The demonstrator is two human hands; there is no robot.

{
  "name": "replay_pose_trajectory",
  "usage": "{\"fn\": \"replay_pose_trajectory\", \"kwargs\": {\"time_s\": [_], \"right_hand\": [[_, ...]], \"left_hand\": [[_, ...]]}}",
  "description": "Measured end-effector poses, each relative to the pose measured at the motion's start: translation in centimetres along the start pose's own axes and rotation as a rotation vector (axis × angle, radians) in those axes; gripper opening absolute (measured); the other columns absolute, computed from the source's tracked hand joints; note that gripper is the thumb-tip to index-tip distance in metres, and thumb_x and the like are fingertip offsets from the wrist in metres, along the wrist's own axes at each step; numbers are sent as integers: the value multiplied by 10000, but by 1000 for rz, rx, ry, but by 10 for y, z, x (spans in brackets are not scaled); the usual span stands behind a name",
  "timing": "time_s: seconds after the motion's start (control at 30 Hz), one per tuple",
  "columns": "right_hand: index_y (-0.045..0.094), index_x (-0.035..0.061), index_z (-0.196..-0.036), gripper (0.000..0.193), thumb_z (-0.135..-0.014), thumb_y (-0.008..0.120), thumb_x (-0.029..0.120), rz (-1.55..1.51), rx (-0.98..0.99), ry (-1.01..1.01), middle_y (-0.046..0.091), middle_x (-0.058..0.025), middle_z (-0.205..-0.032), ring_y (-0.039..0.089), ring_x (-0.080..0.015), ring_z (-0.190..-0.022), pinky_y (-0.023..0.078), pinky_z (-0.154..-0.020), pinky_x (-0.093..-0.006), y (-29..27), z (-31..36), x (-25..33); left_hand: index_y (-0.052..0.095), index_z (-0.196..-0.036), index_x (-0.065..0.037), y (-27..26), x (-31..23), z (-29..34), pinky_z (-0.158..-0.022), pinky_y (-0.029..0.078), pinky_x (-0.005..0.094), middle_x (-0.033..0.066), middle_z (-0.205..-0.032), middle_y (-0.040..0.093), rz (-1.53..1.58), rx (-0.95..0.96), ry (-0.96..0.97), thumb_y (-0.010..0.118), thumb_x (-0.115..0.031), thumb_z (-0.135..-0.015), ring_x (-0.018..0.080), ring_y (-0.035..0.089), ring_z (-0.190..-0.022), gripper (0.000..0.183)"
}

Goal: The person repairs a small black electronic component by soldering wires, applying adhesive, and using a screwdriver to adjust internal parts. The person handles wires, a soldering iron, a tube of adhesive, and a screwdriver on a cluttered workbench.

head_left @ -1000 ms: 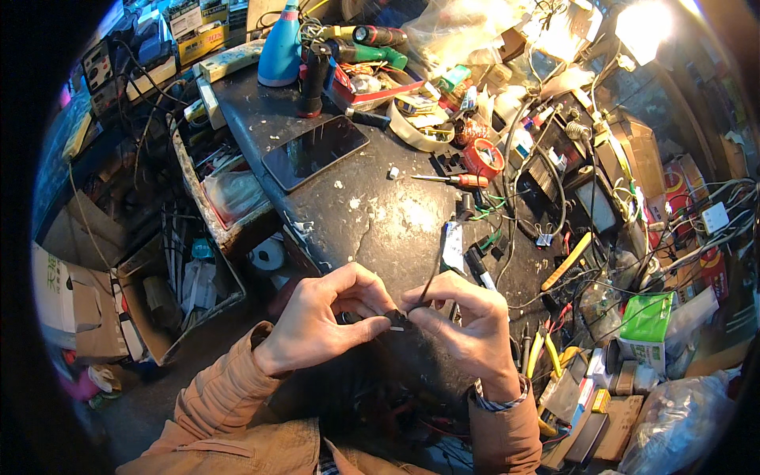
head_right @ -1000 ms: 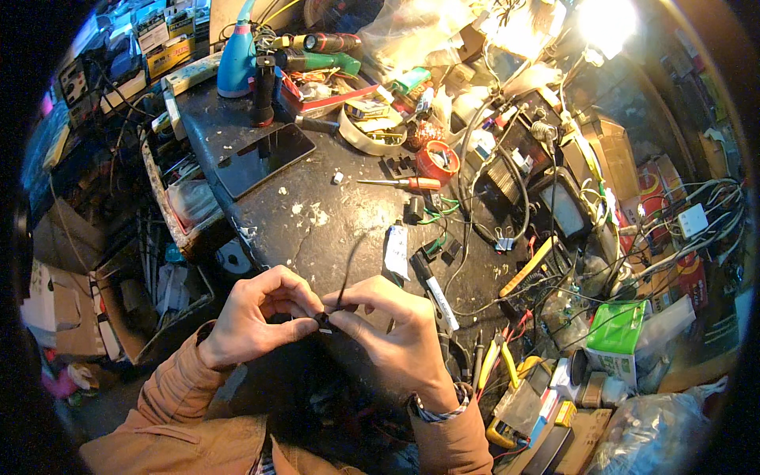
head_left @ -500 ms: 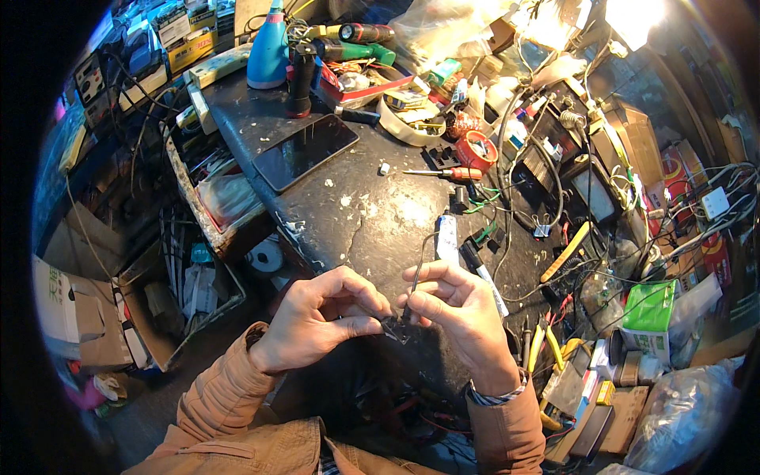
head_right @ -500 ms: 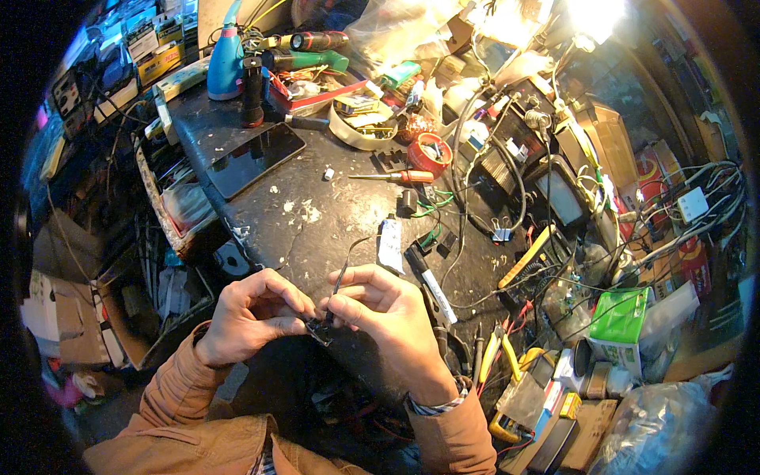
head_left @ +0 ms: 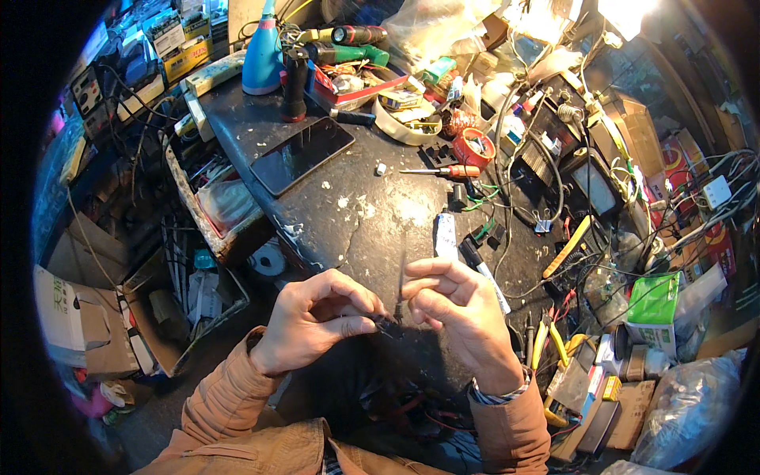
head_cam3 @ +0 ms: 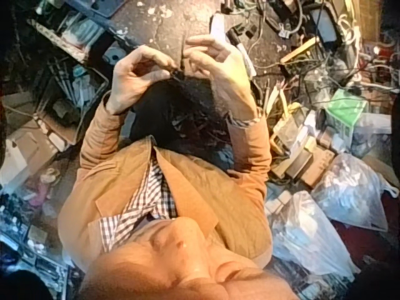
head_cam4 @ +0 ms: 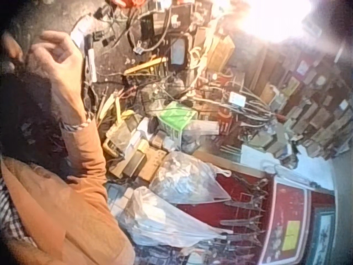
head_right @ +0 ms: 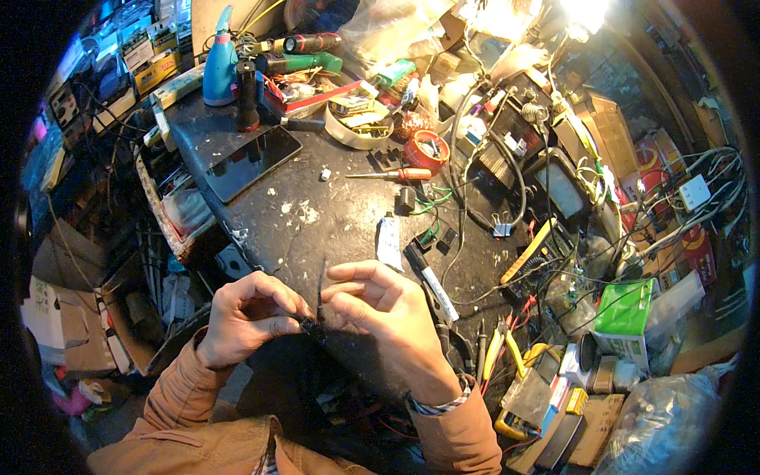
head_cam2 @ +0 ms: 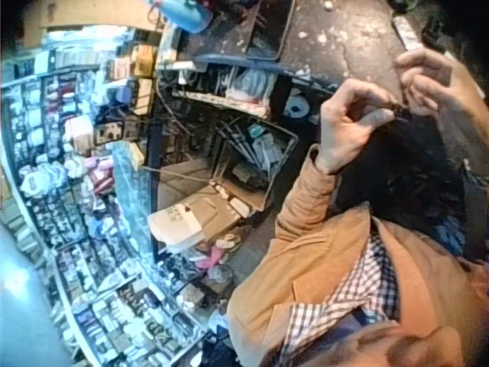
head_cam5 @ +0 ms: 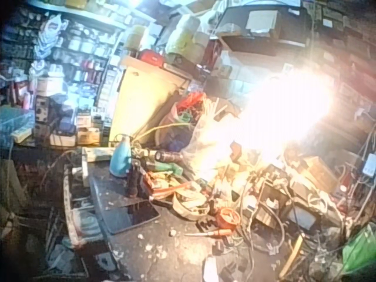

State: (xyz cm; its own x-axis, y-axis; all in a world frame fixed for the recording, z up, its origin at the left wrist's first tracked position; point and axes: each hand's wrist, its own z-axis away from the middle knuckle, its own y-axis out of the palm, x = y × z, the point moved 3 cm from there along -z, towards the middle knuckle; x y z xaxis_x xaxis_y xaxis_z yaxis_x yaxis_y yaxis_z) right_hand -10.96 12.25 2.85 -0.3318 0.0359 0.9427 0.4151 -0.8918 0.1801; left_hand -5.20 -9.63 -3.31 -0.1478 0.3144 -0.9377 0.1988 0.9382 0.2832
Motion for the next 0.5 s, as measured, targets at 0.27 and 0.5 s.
{"fn": "replay_pose_trajectory", "kwargs": {"time_s": [0.27, 0.5], "right_hand": [[757, -27, -1194, 151, -1069, 745, 57, 334, -440, -409, 814, -101, -1005, 677, -97, -782, 542, -742, -246, -21, 14, 36], [746, -17, -1131, 87, -1081, 730, 52, 435, -689, -587, 772, -54, -917, 678, -76, -752, 528, -669, -212, -62, 46, 63]], "left_hand": [[686, -1048, 0, -8, -18, 3, -910, 651, 377, 210, -1106, 793, -338, -93, 364, 840, 108, -907, 272, 786, -1033, 234], [670, -1067, -42, 3, -48, 5, -823, 680, 397, 163, -1055, 819, -776, -119, 775, 818, 63, -908, 322, 822, -962, 241]]}}
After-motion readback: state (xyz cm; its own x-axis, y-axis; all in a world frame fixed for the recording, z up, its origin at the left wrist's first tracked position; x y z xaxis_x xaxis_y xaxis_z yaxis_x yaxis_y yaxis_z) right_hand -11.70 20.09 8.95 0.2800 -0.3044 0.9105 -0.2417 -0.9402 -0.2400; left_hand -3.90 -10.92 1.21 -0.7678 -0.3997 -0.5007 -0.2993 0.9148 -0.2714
